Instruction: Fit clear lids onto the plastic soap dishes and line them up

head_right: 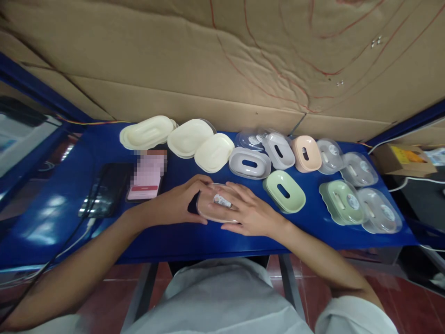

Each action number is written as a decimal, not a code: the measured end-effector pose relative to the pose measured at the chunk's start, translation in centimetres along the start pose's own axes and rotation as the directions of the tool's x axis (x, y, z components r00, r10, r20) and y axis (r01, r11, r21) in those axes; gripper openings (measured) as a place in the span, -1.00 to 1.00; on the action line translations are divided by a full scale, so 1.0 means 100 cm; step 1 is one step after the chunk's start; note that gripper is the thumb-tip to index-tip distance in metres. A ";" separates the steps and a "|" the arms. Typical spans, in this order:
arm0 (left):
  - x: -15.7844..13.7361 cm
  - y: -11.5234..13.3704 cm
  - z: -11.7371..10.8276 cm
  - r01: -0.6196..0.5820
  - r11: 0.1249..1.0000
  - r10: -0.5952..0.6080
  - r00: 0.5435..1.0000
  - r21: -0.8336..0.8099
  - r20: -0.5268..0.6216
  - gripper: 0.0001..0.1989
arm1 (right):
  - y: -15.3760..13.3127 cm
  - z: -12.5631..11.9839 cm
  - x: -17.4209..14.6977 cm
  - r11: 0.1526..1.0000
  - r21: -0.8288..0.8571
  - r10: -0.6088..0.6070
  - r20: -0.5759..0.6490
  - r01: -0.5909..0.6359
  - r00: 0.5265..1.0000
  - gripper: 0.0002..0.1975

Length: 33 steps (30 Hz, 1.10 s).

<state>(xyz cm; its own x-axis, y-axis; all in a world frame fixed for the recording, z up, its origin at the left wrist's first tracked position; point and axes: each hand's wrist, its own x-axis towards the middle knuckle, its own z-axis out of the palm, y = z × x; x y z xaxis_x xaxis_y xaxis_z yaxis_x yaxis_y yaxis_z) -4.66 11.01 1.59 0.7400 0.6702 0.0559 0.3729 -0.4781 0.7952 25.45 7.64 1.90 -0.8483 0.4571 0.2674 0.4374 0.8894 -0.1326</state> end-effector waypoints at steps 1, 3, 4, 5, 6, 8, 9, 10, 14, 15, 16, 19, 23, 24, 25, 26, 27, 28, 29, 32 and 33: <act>0.000 0.000 0.000 -0.004 1.000 0.004 1.000 -0.002 0.003 -0.22 | -0.001 -0.001 0.000 1.000 -0.009 -0.009 0.001 0.009 1.000 -0.40; 0.000 0.001 0.001 -0.006 1.000 0.006 1.000 -0.002 0.005 -0.25 | -0.004 -0.001 0.000 0.999 -0.017 -0.029 -0.004 0.029 1.000 -0.40; 0.000 0.003 0.001 -0.005 1.000 0.005 1.000 0.003 0.009 -0.27 | -0.005 0.000 0.000 0.999 -0.020 -0.041 -0.004 0.041 0.999 -0.41; -0.001 0.004 0.001 -0.005 1.000 0.005 1.000 0.012 0.010 -0.31 | -0.005 0.000 0.000 0.998 -0.024 -0.051 0.003 0.051 0.999 -0.42; -0.001 0.006 0.002 -0.007 1.000 0.007 1.000 0.026 0.013 -0.34 | -0.005 0.001 0.000 0.998 -0.026 -0.061 0.014 0.061 0.998 -0.43; -0.001 0.008 0.003 -0.017 0.998 0.016 1.000 0.061 0.021 -0.36 | -0.002 0.003 0.000 0.998 -0.010 -0.062 0.027 0.062 0.998 -0.44; -0.002 0.008 0.003 -0.023 0.997 0.022 0.999 0.078 0.024 -0.34 | -0.001 0.003 -0.001 0.999 0.009 -0.050 0.021 0.049 0.999 -0.44; -0.002 0.008 0.004 -0.030 0.995 0.028 0.999 0.093 0.024 -0.29 | 0.001 0.004 -0.002 0.999 0.032 -0.033 0.008 0.033 0.999 -0.45; -0.002 0.003 0.005 -0.035 0.993 0.035 0.999 0.112 0.001 -0.17 | 0.005 0.006 -0.004 0.999 0.045 0.006 -0.017 -0.005 1.000 -0.49; -0.002 0.002 0.005 -0.034 0.994 0.035 0.999 0.105 -0.005 -0.18 | 0.004 0.007 -0.004 1.000 0.020 0.022 -0.004 -0.022 1.000 -0.48; -0.002 0.001 0.005 -0.035 0.995 0.036 0.999 0.097 -0.009 -0.19 | 0.003 0.008 -0.004 0.999 -0.004 0.048 0.008 -0.048 0.999 -0.45; -0.002 -0.002 0.003 -0.059 0.996 0.060 0.998 0.073 -0.009 -0.20 | -0.002 0.010 0.000 0.993 -0.009 0.118 0.011 -0.117 0.993 -0.39; -0.001 -0.003 0.000 -0.055 0.998 0.056 0.998 0.014 -0.024 0.00 | -0.001 -0.016 -0.009 0.994 0.051 0.099 -0.065 -0.096 0.993 -0.37; -0.001 -0.002 -0.001 -0.032 0.999 0.032 0.999 0.002 -0.021 0.04 | 0.003 -0.029 -0.017 0.992 0.031 0.121 -0.100 -0.119 0.988 -0.36; -0.001 0.000 -0.002 -0.006 1.000 0.006 1.000 -0.002 -0.015 0.05 | 0.010 -0.044 -0.028 0.985 -0.007 0.170 -0.146 -0.173 0.975 -0.35; -0.001 0.002 -0.003 0.015 1.000 -0.015 1.000 0.007 -0.005 0.03 | 0.020 -0.059 -0.043 0.962 -0.065 0.245 -0.213 -0.264 0.946 -0.34; -0.001 0.004 -0.003 0.027 0.999 -0.027 1.000 0.029 0.005 -0.02 | 0.034 -0.074 -0.059 0.912 -0.136 0.335 -0.294 -0.386 0.895 -0.32; -0.001 0.007 -0.003 0.027 0.998 -0.028 1.000 0.060 0.013 -0.07 | 0.051 -0.087 -0.076 0.817 -0.198 0.441 -0.388 -0.541 0.809 -0.31; -0.001 0.009 -0.003 0.015 0.996 -0.017 1.000 0.092 0.018 -0.12 | 0.071 -0.098 -0.094 0.686 -0.241 0.531 -0.480 -0.686 0.699 -0.29; 0.000 0.013 0.000 -0.019 0.984 0.015 1.000 0.178 0.026 -0.24 | 0.136 -0.111 -0.139 0.354 -0.324 0.666 -0.571 -0.877 0.480 -0.23; 0.001 0.013 0.001 -0.020 0.980 0.015 1.000 0.200 0.027 -0.27 | 0.154 -0.111 -0.150 0.302 -0.348 0.705 -0.545 -0.887 0.454 -0.26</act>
<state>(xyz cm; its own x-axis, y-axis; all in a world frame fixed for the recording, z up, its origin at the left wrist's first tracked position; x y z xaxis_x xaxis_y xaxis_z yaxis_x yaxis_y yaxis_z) -4.07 10.40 2.54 0.7605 0.6474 0.0512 0.4624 -0.5952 0.6572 48.22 14.48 6.41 0.0860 0.8322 0.5478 0.9889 -0.1382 0.0547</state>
